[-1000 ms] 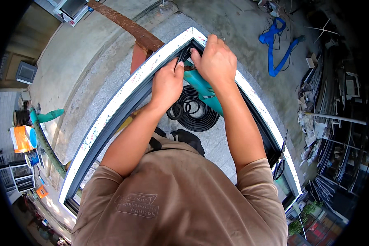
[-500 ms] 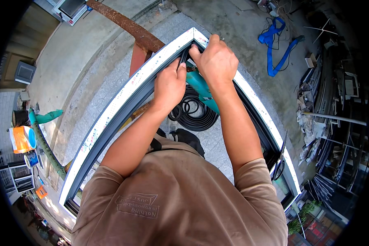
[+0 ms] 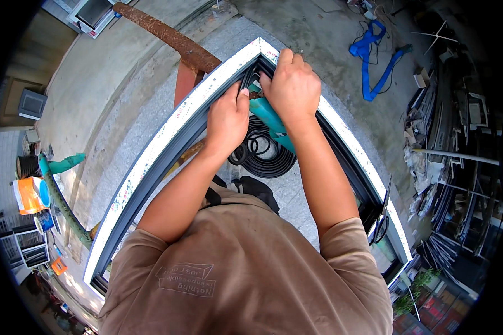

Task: The person installs a rubber seal into a metal window frame by pressing the strip into the frame groove with their hands and cutting the seal using scissors.

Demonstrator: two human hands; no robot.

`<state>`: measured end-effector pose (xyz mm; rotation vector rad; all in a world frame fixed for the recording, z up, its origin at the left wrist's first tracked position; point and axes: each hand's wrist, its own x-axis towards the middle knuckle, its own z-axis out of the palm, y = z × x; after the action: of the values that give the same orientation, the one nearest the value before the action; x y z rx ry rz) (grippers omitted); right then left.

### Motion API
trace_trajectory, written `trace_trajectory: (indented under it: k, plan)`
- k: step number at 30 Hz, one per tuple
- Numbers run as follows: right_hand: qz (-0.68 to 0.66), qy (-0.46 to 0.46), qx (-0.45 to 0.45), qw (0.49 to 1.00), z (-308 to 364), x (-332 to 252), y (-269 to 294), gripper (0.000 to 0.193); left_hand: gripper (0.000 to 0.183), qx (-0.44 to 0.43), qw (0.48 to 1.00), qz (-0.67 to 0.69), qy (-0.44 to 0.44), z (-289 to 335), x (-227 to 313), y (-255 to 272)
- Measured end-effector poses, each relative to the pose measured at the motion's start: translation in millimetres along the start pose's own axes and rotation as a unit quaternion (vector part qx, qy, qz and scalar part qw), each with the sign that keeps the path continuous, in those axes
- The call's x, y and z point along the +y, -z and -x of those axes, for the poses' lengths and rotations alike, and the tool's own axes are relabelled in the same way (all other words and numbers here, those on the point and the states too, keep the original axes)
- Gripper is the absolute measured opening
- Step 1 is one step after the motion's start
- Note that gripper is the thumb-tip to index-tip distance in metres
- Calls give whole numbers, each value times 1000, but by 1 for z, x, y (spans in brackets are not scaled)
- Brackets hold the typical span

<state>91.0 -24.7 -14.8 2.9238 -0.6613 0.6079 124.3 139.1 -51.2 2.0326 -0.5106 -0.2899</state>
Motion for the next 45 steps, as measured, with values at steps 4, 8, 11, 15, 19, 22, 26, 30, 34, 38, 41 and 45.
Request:
trace_trajectory:
  k: [4,8,11,15,19,22,26,30,34,38,41,45]
  plan:
    - [1,4,14,1000,1,-2,0,53,45,7,1000,-3,-12,-1,-1,0]
    - [2,-11,5,1000,1,-2,-3,55,45,13,1000,7,-3,0,-5,-4]
    - [10,-16,-2,1000,-1,-4,-4,55,42,38,999,15,-12,1,-7,-8]
    - [14,-11,9,1000,-1,-2,-6,54,39,52,998,30,-31,3,3,-10]
    - [-10,-27,-20,999,-3,-4,-5,55,38,47,998,35,-22,3,3,-11]
    - [-14,-36,-37,999,-4,-6,1,56,39,62,998,23,-23,2,-4,-16]
    - [17,24,-13,999,-9,-7,-4,42,46,45,999,17,-15,2,-2,-12]
    - [28,77,18,996,-20,-7,-18,36,51,25,999,19,12,4,4,-10]
    - [15,85,45,995,-17,-4,-22,38,53,21,999,19,18,4,4,-8]
    - [15,65,8,998,-19,-8,-16,43,47,50,999,14,-3,1,-2,-15]
    - [10,62,5,998,-18,-9,-13,46,47,47,999,19,1,-1,2,-16]
    - [2,65,39,997,-17,-7,-19,47,48,39,999,20,1,-3,-1,-16]
